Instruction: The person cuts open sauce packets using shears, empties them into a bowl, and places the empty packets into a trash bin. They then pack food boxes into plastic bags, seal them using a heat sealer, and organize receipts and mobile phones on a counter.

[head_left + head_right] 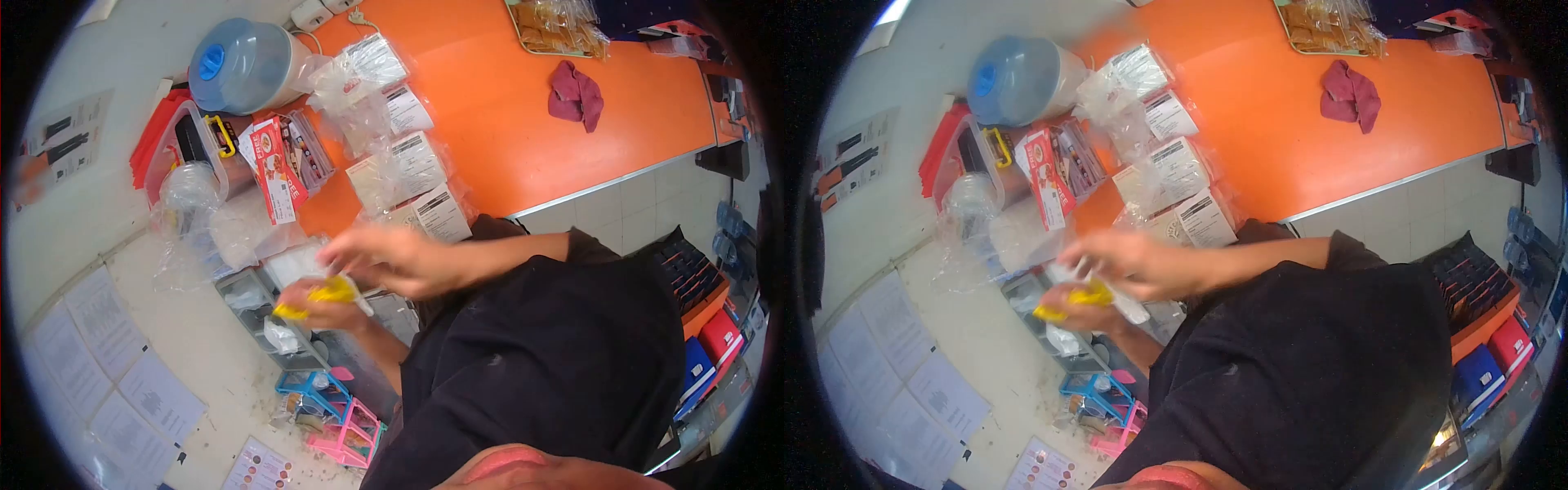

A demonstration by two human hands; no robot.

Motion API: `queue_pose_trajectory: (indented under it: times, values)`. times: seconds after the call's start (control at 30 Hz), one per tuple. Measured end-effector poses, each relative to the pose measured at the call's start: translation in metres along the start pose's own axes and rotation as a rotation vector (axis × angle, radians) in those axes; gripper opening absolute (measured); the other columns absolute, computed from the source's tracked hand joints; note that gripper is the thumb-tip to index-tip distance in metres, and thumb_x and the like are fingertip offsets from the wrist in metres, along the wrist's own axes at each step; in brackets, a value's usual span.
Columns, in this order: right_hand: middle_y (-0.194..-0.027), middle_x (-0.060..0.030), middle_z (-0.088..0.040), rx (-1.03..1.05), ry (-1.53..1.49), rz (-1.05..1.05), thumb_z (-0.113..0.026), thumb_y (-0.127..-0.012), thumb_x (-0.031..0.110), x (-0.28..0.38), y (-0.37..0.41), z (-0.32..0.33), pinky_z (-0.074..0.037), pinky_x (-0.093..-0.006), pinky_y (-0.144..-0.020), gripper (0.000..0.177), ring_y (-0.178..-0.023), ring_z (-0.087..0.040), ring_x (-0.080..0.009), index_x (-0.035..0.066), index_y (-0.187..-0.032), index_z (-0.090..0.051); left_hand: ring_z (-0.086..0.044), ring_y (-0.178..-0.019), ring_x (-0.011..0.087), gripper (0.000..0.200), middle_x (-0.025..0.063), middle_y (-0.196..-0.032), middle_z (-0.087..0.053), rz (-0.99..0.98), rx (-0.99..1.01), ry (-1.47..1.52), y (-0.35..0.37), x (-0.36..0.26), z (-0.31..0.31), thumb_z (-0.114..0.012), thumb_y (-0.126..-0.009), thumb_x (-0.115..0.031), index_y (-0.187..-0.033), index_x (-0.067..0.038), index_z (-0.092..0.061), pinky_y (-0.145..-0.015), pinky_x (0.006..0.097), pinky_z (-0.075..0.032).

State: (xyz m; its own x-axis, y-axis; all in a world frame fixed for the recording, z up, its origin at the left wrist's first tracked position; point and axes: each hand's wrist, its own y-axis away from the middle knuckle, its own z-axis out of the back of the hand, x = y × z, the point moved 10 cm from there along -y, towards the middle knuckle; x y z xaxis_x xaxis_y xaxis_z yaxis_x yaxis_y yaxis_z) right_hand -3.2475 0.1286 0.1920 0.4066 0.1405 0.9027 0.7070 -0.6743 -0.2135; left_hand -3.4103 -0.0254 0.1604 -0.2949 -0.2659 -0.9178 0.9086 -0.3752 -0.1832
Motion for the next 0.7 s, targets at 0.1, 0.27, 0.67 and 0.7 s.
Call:
queue_pose_trajectory:
  times: [0.1,0.27,0.67,0.7]
  values:
    - [-0.083,-0.0074,-0.063,-0.429,0.368,0.138,-0.044,-0.085,-0.001,-0.002,-0.007,0.125,-0.049,-0.0274,-0.069,0.018,-0.072,-0.06,-0.0153,-0.002,-0.096,-0.059,-0.027,-0.047,0.0088,0.05,-0.0033,-0.059,-0.023,0.038,-0.324,0.273,-0.035,0.014,0.081,-0.031,-0.094,-0.059,-0.067,-0.017,-0.026,-0.045,0.0219,-0.023]
    - [-0.087,-0.0178,-0.061,-0.048,1.599,-0.608,-0.046,-0.084,0.006,-0.137,-0.009,0.283,-0.049,-0.0413,-0.073,0.02,-0.082,-0.061,-0.0303,0.003,-0.096,-0.061,-0.02,-0.044,0.0087,0.049,-0.0039,-0.054,-0.019,0.099,-0.403,0.282,-0.033,0.039,0.143,-0.031,-0.095,-0.054,-0.062,-0.02,-0.022,-0.042,0.0237,-0.015]
    - [-0.096,-0.014,-0.059,-0.059,1.308,0.066,-0.056,-0.075,0.007,-0.162,0.013,0.064,-0.047,-0.0412,-0.077,0.029,-0.094,-0.058,-0.0306,0.001,-0.103,-0.055,-0.017,-0.042,0.008,0.045,-0.0036,-0.054,-0.015,0.176,-0.505,0.222,-0.018,0.062,0.137,-0.033,-0.096,-0.042,-0.06,-0.019,-0.019,-0.041,0.0239,-0.015]
    - [-0.09,-0.0136,-0.059,-0.086,1.094,0.042,-0.06,-0.069,0.006,-0.169,0.009,0.075,-0.047,-0.0406,-0.074,0.034,-0.09,-0.058,-0.0305,0.004,-0.102,-0.056,-0.017,-0.042,0.008,0.045,-0.0036,-0.054,-0.015,0.17,-0.506,0.241,-0.019,0.062,0.137,-0.033,-0.096,-0.042,-0.06,-0.019,-0.019,-0.041,0.0239,-0.015]
